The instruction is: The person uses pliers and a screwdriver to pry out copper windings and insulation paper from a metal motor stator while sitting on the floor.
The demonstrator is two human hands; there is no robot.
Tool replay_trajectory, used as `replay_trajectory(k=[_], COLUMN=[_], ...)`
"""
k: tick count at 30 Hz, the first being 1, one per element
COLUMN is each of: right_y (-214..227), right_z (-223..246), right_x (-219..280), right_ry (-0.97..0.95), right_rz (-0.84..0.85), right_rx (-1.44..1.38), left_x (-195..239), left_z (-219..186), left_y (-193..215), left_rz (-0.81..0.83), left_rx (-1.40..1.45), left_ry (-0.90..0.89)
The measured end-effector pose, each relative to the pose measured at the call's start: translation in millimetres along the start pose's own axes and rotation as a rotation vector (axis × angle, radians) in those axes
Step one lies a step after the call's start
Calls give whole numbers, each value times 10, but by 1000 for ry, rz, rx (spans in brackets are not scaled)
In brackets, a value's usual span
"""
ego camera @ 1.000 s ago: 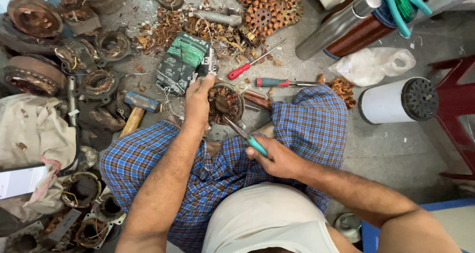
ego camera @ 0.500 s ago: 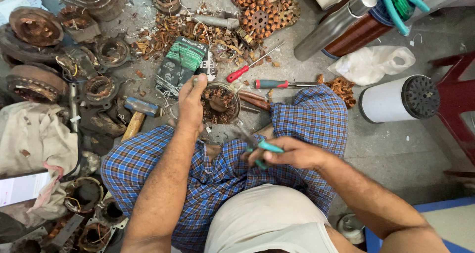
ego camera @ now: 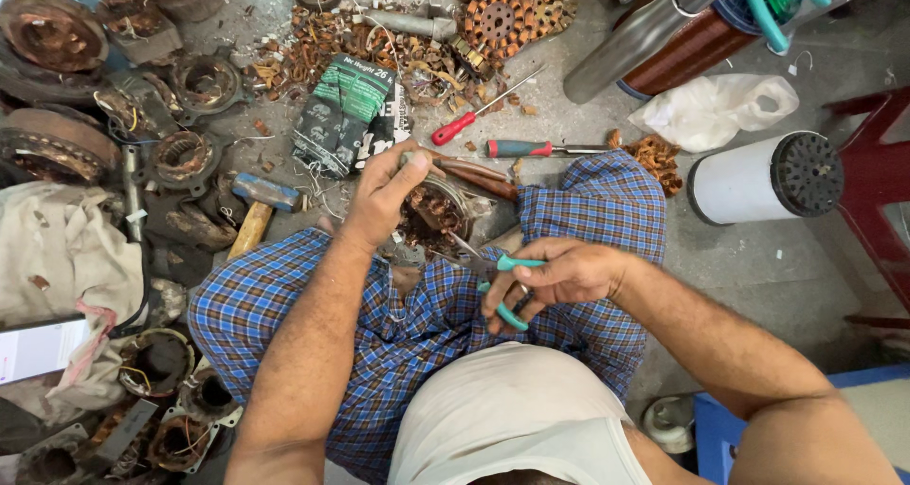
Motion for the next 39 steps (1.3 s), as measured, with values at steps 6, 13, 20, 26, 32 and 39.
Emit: replay_trajectory(k=[6,13,20,26,32,39], right_y=[129,152,228,261,263,352], right_z=[-248,-16,-84,-50,9,-144], right_x=[-15,-35,-35,23,-49,-134], right_ry=[-6,-8,-97,-90,-127,-51], right_rz=[-292,-636,-426,-282,-290,-360], right_rx=[32,919,504,204,243,438], left_x=[-11,-24,9,-42,-31,-30], left_z=[-80,-54,-223,-278,-321,-202], left_y=[44,172,194,164,89,156], left_rz=[-64,-176,-203,-130,-65,-61], left_rx=[-157,-188,-273,-292,-395,-303], left_ry=[-33,-29,-161,-158,-135,-79])
Point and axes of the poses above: each hand's wrist, its own x-axis away from the middle knuckle, its own y-axis out of the back of the hand, z = x × y, the point moved 8 cm from there along -x, towards the middle knuckle, and after that the axes turned 3 degrees about x, right-handed, at the moved point
